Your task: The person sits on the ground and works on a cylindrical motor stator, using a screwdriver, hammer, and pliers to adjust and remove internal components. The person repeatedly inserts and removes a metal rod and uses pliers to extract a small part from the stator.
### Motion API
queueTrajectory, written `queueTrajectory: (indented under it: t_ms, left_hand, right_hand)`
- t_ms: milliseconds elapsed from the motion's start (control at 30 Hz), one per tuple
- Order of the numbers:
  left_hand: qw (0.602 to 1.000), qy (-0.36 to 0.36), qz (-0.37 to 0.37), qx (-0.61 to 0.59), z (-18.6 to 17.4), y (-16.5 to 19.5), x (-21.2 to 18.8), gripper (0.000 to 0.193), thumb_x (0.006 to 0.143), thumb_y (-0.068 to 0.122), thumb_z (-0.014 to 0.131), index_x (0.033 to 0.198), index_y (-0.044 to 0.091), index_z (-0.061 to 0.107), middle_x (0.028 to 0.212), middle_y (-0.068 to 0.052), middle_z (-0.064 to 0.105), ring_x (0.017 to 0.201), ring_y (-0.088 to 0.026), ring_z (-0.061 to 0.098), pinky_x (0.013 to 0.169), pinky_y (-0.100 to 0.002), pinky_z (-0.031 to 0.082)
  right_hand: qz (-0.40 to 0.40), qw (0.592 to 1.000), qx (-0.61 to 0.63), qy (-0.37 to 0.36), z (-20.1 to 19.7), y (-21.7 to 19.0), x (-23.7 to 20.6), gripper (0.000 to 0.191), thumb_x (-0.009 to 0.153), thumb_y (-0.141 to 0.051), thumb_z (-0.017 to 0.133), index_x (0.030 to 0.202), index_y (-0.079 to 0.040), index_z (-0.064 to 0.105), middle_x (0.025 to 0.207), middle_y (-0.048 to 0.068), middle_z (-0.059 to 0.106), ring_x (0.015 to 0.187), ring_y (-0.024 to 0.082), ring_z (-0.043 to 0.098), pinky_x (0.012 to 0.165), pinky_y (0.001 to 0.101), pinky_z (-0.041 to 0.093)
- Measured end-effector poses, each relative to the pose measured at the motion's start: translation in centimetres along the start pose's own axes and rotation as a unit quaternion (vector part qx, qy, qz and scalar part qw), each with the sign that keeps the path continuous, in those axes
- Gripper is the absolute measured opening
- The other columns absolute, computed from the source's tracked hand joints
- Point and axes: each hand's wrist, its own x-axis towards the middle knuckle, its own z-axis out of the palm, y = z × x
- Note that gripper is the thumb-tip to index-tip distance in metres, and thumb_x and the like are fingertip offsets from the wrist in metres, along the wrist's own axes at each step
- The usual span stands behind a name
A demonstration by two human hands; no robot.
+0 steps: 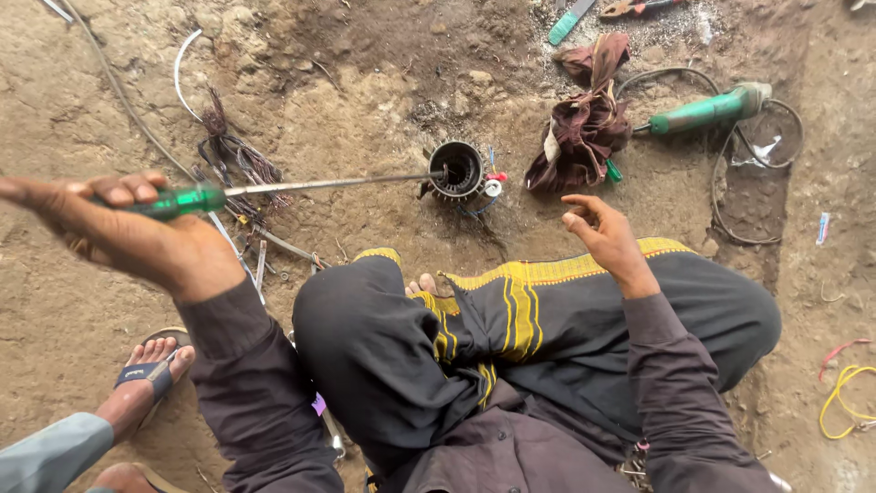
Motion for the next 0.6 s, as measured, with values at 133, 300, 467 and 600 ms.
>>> queueTrajectory:
  t_ms: [133, 300, 467, 600]
  left_hand:
    - [1.000, 0.023, -0.014, -0.014, -0.9, -1.8, 1.2, 0.047, 0.102, 0.051, 0.065, 0.111, 0.006, 0.063, 0.067, -0.001, 0.049, 0.057, -0.011, 0.056, 0.058, -0.033, 0.055]
    - [0.981, -0.039, 0.085, 0.171, -1.5, -2.3, 3.6, 0.043, 0.108, 0.048, 0.070, 0.116, 0.006, 0.063, 0.085, -0.003, 0.060, 0.072, -0.014, 0.066, 0.066, -0.038, 0.068]
    - [0.572, -0.149, 0.475, 0.652, -2.3, -1.1, 5.3, 0.045, 0.120, 0.051, 0.046, 0.104, 0.018, 0.073, 0.083, 0.005, 0.061, 0.079, -0.012, 0.065, 0.088, -0.046, 0.060]
    - [0.320, -0.257, 0.478, 0.776, -2.9, 1.4, 5.2, 0.066, 0.109, 0.066, 0.023, 0.079, 0.023, 0.063, 0.077, 0.010, 0.058, 0.074, -0.013, 0.056, 0.075, -0.031, 0.044]
  right_hand:
    - [0.002, 1.000, -0.008, -0.009, 0.1, -0.3, 0.0, 0.037, 0.098, -0.018, 0.068, 0.133, -0.006, 0.066, 0.099, 0.002, 0.068, 0.091, 0.009, 0.062, 0.080, 0.0255, 0.051]
    - [0.018, 1.000, -0.009, -0.002, -0.3, -0.5, -0.2, 0.037, 0.098, -0.018, 0.067, 0.133, -0.005, 0.064, 0.098, 0.002, 0.069, 0.090, 0.009, 0.064, 0.081, 0.0252, 0.052]
    - [0.078, 0.997, 0.017, 0.014, 1.0, 0.2, 0.5, 0.045, 0.096, -0.027, 0.068, 0.137, -0.007, 0.063, 0.102, 0.007, 0.067, 0.089, 0.012, 0.063, 0.078, 0.0290, 0.053]
    - [-0.001, 0.993, -0.096, 0.071, 7.9, 0.0, 3.7, 0.069, 0.099, -0.047, 0.072, 0.146, -0.001, 0.049, 0.130, 0.023, 0.061, 0.114, 0.027, 0.062, 0.094, 0.0411, 0.051]
